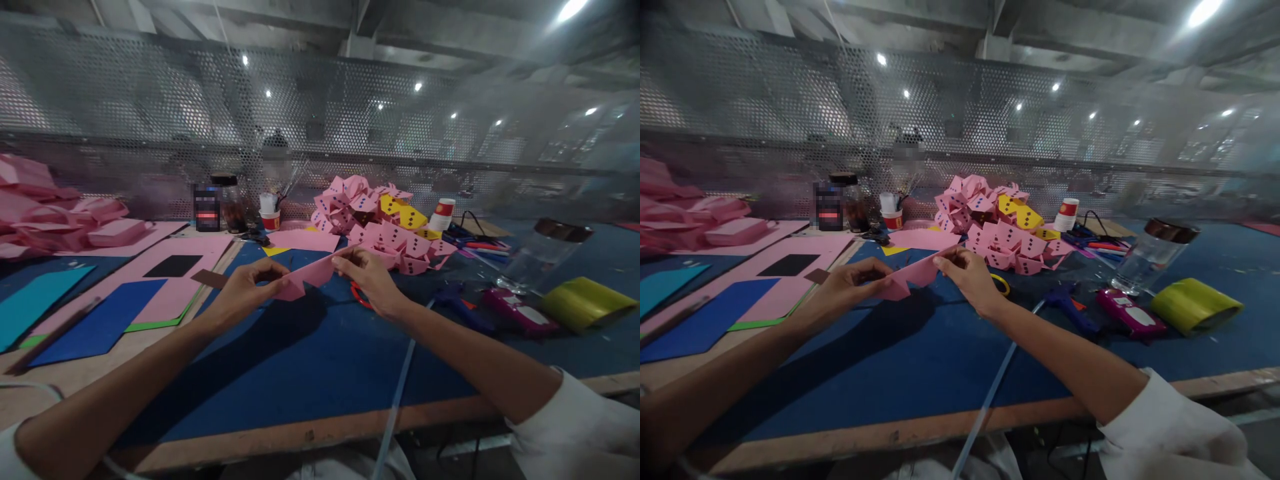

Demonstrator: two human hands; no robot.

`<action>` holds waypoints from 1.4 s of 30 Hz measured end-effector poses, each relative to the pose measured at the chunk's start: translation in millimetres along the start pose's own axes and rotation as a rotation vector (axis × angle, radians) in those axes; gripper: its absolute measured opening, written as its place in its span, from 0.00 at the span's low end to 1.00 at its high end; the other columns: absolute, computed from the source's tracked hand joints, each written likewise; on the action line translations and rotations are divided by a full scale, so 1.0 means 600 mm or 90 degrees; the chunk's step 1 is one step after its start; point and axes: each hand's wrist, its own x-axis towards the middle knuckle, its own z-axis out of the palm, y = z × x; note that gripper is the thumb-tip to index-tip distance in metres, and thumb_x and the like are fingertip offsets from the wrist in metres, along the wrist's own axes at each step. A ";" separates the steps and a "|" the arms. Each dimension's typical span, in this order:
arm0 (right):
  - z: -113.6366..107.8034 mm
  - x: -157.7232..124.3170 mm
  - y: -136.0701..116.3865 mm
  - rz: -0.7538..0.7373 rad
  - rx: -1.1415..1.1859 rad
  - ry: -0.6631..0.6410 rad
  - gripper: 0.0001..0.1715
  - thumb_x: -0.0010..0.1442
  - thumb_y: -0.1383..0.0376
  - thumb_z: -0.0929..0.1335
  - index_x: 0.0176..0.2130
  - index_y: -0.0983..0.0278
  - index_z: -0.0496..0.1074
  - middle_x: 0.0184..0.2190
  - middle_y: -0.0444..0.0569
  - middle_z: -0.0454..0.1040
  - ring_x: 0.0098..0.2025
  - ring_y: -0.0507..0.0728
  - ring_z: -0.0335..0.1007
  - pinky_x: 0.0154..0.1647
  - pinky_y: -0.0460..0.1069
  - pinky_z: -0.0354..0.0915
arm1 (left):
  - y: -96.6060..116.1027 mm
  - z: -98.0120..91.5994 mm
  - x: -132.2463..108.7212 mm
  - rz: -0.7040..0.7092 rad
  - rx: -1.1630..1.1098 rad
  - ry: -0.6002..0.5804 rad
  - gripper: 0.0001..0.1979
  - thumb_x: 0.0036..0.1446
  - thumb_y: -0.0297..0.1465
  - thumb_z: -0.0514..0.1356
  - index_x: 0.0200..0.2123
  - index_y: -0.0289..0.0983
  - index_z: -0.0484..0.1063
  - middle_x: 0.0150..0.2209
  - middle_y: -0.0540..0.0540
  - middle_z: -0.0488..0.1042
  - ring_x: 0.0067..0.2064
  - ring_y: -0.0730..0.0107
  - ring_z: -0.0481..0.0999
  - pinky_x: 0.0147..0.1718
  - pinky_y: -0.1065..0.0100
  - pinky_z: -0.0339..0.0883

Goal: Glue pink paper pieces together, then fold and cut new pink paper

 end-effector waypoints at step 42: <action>0.025 -0.067 -0.001 -0.744 -0.735 -0.219 0.09 0.73 0.66 0.66 0.43 0.63 0.76 0.36 0.48 0.77 0.39 0.56 0.66 0.42 0.54 0.57 | -0.026 0.028 -0.006 -0.105 -0.260 0.051 0.23 0.53 0.39 0.75 0.51 0.42 0.80 0.50 0.44 0.82 0.50 0.60 0.80 0.50 0.61 0.75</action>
